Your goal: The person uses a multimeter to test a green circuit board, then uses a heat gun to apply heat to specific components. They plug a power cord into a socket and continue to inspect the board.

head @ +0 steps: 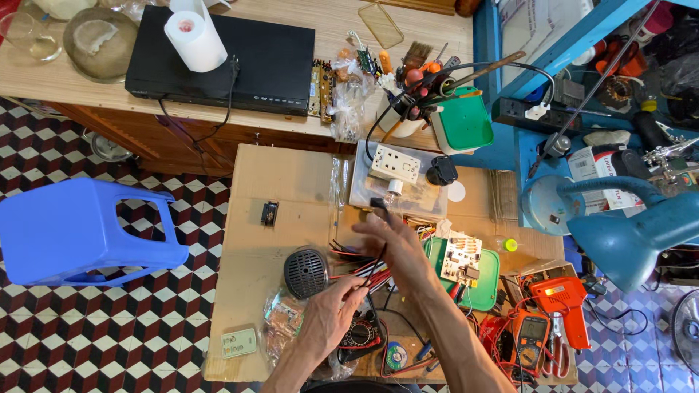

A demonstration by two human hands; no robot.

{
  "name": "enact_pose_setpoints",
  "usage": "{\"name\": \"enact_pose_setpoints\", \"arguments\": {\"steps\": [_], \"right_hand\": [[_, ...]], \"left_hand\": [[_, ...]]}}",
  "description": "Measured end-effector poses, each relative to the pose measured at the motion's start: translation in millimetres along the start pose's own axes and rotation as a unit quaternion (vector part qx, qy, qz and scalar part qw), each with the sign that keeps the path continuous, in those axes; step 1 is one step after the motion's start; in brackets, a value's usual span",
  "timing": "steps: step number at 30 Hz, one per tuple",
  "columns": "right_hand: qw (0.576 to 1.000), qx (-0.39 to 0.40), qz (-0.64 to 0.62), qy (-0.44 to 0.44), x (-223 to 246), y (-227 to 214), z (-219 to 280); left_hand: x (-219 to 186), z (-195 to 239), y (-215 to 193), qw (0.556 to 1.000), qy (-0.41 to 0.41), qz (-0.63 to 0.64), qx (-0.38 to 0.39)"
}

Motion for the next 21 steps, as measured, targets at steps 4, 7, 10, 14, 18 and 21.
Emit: {"name": "enact_pose_setpoints", "arguments": {"steps": [4,7,10,14,18,21], "right_hand": [[0.988,-0.115,0.059,-0.084,25.4,-34.3,-23.9],[0.96,-0.189,0.174,-0.111,39.3,-60.4,-49.2],[0.898,-0.247,0.335,-0.145,54.8,-81.5,-80.4],[0.832,-0.257,0.463,-0.165,61.8,-97.4,-117.4],[0.813,-0.206,0.536,-0.097,59.9,-107.9,-148.5],[0.814,-0.195,0.54,-0.084,59.6,-112.4,-166.3]], "left_hand": [[-22.8,-22.8,-0.6,0.995,0.094,-0.013,-0.029],[-25.8,-52.4,20.2,0.996,0.071,-0.055,0.027],[-39.9,-70.7,36.4,0.983,0.163,-0.079,0.034],[-20.1,-103.5,43.6,0.996,0.076,-0.037,0.037],[38.1,-176.7,25.1,0.983,-0.121,0.113,-0.081],[69.0,-236.7,20.6,0.986,-0.062,0.099,-0.123]]}}
Point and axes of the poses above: each hand's wrist, its own z-axis away from the middle knuckle, its own y-axis out of the palm, x = y × z, the point moved 6 cm from there along -z, towards the middle knuckle, and after that the axes turned 9 degrees about z, right-handed, at the moved point
